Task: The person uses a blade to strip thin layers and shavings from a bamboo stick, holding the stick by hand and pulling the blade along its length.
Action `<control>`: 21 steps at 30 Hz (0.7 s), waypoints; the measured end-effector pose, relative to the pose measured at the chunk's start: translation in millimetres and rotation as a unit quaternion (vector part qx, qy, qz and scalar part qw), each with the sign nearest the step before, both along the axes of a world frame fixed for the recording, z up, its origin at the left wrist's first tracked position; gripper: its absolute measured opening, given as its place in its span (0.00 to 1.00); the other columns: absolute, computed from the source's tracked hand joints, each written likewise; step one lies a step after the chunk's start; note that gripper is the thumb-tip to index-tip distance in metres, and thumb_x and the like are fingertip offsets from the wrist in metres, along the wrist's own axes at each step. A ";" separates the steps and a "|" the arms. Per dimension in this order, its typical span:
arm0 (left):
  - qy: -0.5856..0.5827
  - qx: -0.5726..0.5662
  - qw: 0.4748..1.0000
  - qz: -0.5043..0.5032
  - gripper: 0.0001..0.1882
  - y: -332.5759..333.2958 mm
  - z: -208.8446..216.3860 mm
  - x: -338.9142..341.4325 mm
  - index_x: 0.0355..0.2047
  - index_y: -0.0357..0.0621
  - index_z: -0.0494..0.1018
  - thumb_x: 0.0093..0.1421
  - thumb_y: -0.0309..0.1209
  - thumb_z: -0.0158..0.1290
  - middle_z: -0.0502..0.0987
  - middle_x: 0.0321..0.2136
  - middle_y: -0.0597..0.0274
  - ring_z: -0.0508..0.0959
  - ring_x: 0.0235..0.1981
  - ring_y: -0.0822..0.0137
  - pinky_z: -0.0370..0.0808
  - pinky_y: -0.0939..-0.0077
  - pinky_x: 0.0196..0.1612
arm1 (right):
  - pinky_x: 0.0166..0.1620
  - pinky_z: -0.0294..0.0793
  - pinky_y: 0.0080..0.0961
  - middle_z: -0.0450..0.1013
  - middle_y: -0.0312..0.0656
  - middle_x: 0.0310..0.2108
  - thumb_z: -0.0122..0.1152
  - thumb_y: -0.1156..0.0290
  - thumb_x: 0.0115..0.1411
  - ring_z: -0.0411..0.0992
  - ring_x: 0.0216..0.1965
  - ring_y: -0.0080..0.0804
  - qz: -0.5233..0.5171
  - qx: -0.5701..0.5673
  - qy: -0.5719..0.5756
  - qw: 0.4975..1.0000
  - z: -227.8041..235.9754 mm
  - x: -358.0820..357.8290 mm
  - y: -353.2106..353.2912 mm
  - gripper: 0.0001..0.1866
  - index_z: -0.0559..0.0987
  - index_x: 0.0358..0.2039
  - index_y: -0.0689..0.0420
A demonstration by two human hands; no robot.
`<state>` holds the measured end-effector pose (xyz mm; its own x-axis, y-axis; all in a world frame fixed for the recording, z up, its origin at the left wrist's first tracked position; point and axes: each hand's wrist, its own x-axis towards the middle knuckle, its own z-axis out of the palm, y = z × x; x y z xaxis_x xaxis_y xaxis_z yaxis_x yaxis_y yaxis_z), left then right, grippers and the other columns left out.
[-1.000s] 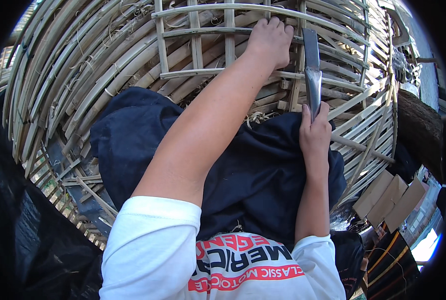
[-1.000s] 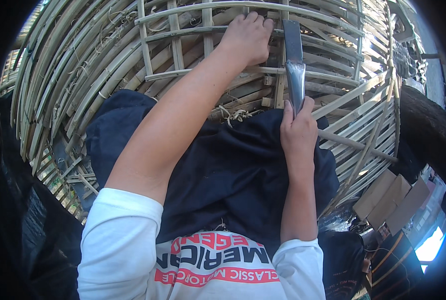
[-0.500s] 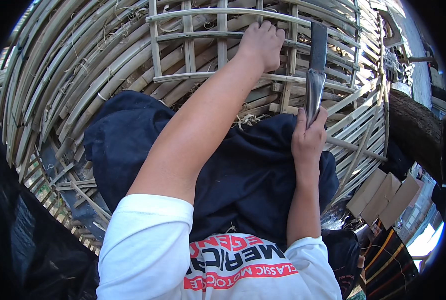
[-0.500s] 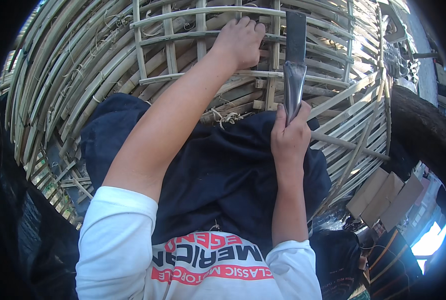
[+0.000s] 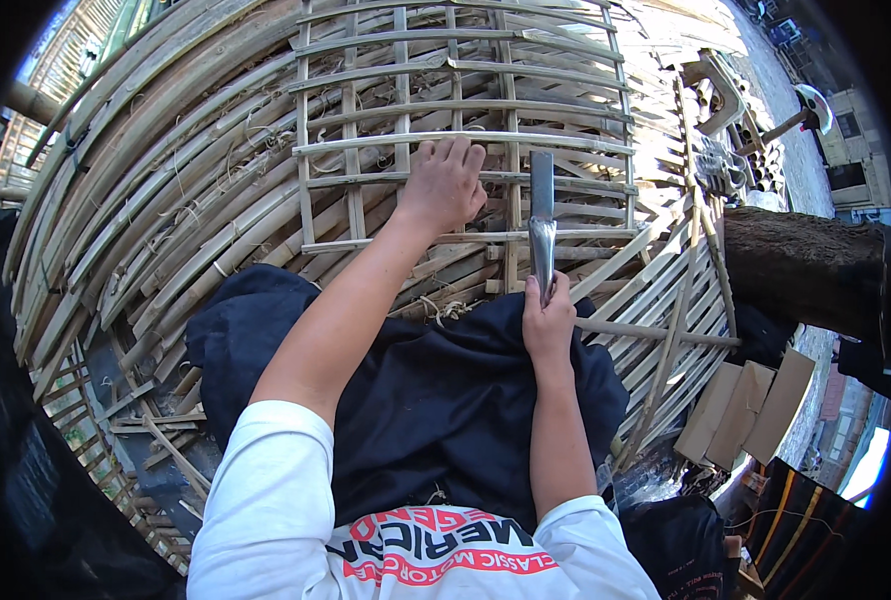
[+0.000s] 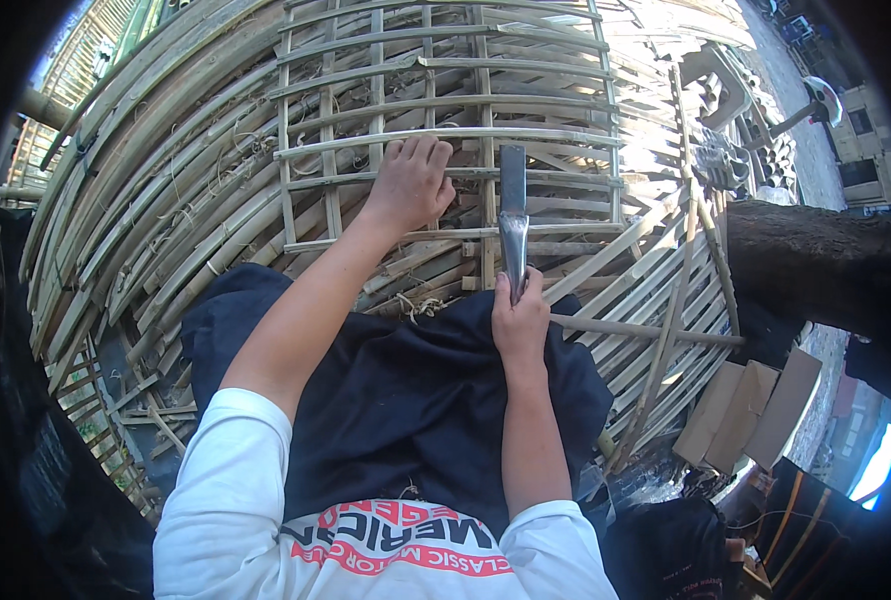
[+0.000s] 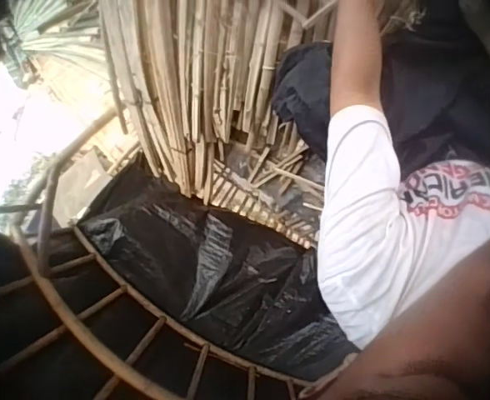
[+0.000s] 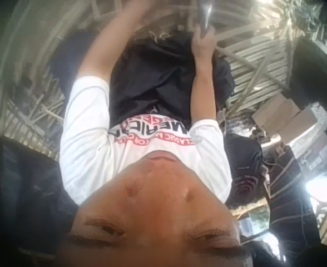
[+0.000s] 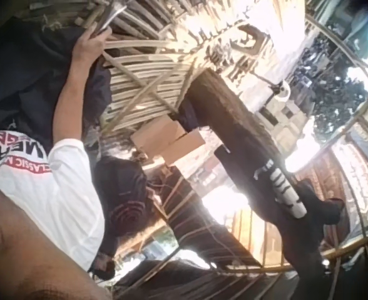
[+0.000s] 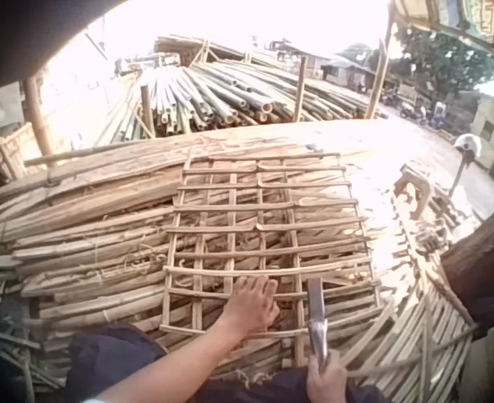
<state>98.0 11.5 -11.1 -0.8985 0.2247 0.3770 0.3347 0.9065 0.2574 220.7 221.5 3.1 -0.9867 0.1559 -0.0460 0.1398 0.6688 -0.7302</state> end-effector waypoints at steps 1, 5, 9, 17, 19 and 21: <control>-0.027 -0.043 0.998 0.033 0.25 -3.5 6.4 3.7 0.48 0.41 0.66 0.56 0.44 0.53 0.70 0.47 0.52 0.67 0.54 0.55 0.60 0.55 0.57 | 0.38 0.72 0.45 0.76 0.58 0.30 0.55 0.59 0.64 0.77 0.35 0.57 0.001 -0.003 0.010 1.000 -0.6 0.0 -0.2 0.19 0.72 0.46 0.62; -0.097 -0.164 0.979 0.068 0.44 -15.2 0.9 9.1 0.53 0.37 0.66 0.57 0.69 0.43 0.70 0.48 0.54 0.65 0.55 0.59 0.56 0.56 0.60 | 0.37 0.72 0.47 0.76 0.59 0.29 0.55 0.59 0.64 0.76 0.33 0.59 0.012 0.001 0.002 1.000 -2.3 -2.3 -1.6 0.19 0.72 0.46 0.63; -0.208 -0.161 0.959 0.107 0.53 -5.1 -0.5 8.9 0.51 0.43 0.69 0.41 0.79 0.46 0.72 0.46 0.57 0.65 0.54 0.63 0.53 0.59 0.59 | 0.36 0.72 0.48 0.76 0.60 0.28 0.55 0.59 0.64 0.75 0.33 0.61 0.021 0.027 -0.003 0.999 -5.2 1.4 2.0 0.20 0.71 0.46 0.64; -0.230 -0.181 0.953 0.084 0.55 -14.1 5.0 5.8 0.53 0.40 0.67 0.41 0.79 0.46 0.73 0.48 0.52 0.68 0.54 0.59 0.54 0.55 0.62 | 0.37 0.72 0.48 0.75 0.60 0.31 0.53 0.63 0.66 0.75 0.34 0.63 0.052 0.021 0.092 0.994 46.5 3.8 -12.6 0.18 0.69 0.48 0.65; -0.243 -0.171 0.952 0.075 0.54 -12.1 5.7 6.1 0.53 0.41 0.67 0.42 0.77 0.48 0.73 0.48 0.52 0.68 0.55 0.59 0.55 0.56 0.62 | 0.37 0.72 0.47 0.75 0.60 0.31 0.53 0.64 0.65 0.75 0.34 0.63 0.051 0.040 0.117 0.991 44.3 8.3 -11.4 0.18 0.69 0.49 0.64; -0.243 -0.161 0.954 0.075 0.53 -10.7 2.2 5.2 0.53 0.41 0.67 0.43 0.76 0.49 0.73 0.48 0.52 0.67 0.55 0.59 0.55 0.56 0.62 | 0.36 0.73 0.47 0.75 0.60 0.30 0.53 0.64 0.66 0.75 0.34 0.63 0.074 0.102 0.033 0.991 30.4 4.4 7.8 0.19 0.68 0.50 0.64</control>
